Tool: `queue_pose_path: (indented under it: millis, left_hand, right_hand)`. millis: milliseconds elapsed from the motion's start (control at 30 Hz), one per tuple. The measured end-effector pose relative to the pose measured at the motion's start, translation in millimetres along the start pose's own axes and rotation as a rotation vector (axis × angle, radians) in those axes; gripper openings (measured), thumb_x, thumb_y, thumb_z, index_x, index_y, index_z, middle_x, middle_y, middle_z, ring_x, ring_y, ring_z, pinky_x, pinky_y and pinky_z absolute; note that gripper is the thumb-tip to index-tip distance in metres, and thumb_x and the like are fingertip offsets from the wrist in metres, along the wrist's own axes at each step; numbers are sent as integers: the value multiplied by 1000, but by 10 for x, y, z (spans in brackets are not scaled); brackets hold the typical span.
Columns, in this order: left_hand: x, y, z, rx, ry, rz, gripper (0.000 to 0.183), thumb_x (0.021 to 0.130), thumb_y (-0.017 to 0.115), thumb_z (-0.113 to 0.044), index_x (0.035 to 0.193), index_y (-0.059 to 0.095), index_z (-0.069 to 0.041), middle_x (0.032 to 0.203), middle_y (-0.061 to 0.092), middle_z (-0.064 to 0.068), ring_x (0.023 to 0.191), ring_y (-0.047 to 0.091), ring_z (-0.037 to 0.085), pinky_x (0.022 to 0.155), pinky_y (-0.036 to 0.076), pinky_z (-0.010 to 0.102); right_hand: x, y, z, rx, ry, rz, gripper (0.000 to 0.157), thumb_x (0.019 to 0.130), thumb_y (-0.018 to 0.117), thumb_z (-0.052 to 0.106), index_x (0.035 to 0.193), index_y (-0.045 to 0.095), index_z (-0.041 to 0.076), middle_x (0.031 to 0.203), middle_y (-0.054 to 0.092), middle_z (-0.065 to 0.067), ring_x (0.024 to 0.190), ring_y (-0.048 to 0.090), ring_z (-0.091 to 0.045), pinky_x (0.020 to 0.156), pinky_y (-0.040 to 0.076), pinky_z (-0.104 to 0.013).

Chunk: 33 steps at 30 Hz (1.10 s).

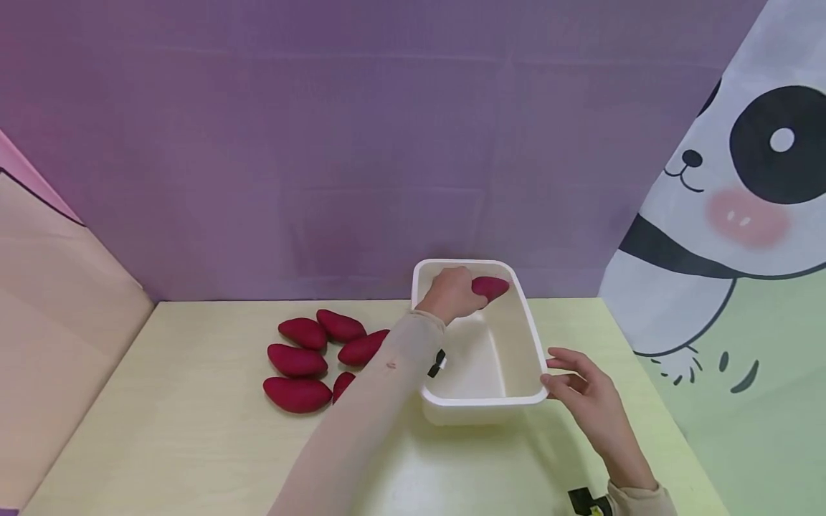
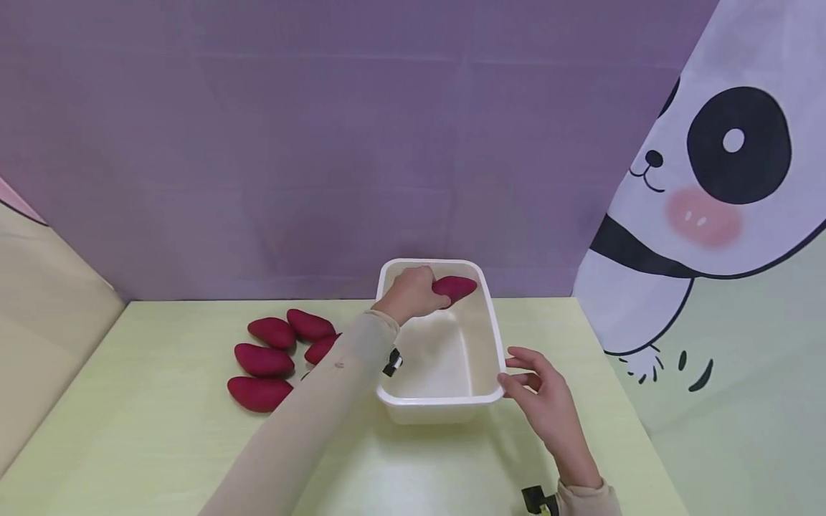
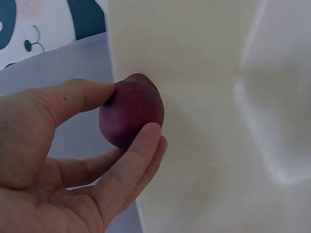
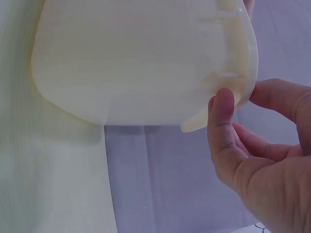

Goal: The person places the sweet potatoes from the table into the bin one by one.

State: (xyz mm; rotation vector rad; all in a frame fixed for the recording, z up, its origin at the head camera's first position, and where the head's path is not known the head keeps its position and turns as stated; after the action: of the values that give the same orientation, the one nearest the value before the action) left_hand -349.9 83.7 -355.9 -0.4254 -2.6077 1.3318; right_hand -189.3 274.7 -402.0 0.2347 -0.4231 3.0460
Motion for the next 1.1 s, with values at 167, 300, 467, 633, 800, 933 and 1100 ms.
queue_pose_path:
  millis: [167, 300, 467, 633, 800, 933, 1100]
  left_hand:
    - [0, 183, 162, 33, -89, 70, 19, 89, 71, -21, 84, 61, -5, 75, 56, 4, 73, 53, 20, 65, 45, 27]
    - [4, 257, 222, 84, -109, 100, 16, 88, 71, -18, 85, 63, -4, 77, 59, 5, 77, 55, 22, 70, 46, 29]
    - [5, 246, 199, 148, -80, 88, 19, 87, 70, -17, 75, 59, -8, 72, 57, 3, 76, 55, 22, 71, 46, 29]
    - [-21, 157, 86, 143, -20, 60, 30, 86, 66, -15, 64, 47, -11, 61, 43, 0, 68, 47, 18, 61, 38, 27]
    - [-112, -19, -96, 114, -2, 60, 23, 89, 67, -21, 75, 54, -8, 68, 48, 3, 72, 49, 19, 65, 40, 27]
    - [-235, -208, -223, 99, 20, 69, 21, 92, 67, -26, 95, 64, -5, 86, 61, 6, 85, 55, 22, 75, 47, 30]
    - [-433, -466, -237, 56, 132, 21, 38, 94, 69, -27, 123, 66, -3, 118, 66, 9, 111, 58, 25, 98, 45, 37]
  right_hand:
    - [6, 34, 1, -4, 4, 5, 41, 94, 67, 1, 132, 54, -8, 119, 57, -23, 89, 70, -18, 77, 59, -36]
    - [9, 42, 7, -9, -4, 3, 40, 94, 67, 0, 131, 55, -7, 118, 57, -22, 89, 70, -22, 76, 59, -38]
    - [13, 46, 12, -4, -12, 6, 40, 94, 68, 0, 131, 55, -7, 117, 58, -21, 90, 70, -22, 76, 59, -39]
    - [8, 34, 11, 1, 0, 1, 41, 94, 68, 1, 132, 55, -8, 117, 58, -22, 90, 70, -21, 76, 59, -36]
    - [-12, 15, 2, -11, 21, -8, 42, 94, 69, 3, 133, 55, -6, 118, 58, -24, 87, 70, -20, 77, 59, -37]
    - [-18, 5, 1, -13, 25, -13, 43, 94, 69, 3, 133, 55, -6, 119, 58, -25, 87, 70, -17, 77, 59, -36]
    - [-17, -1, -4, -11, 24, -17, 43, 94, 69, 3, 133, 54, -8, 118, 58, -25, 87, 70, -16, 76, 59, -34]
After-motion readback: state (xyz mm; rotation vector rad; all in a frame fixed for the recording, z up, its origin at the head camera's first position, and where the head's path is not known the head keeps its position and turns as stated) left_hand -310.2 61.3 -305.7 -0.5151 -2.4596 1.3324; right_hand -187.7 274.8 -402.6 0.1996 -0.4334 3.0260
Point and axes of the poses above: each hand's wrist, its own x-axis towards the middle knuckle, its own y-axis out of the palm, z = x × y, the point moved 8 cm from there along x, towards the middle knuckle
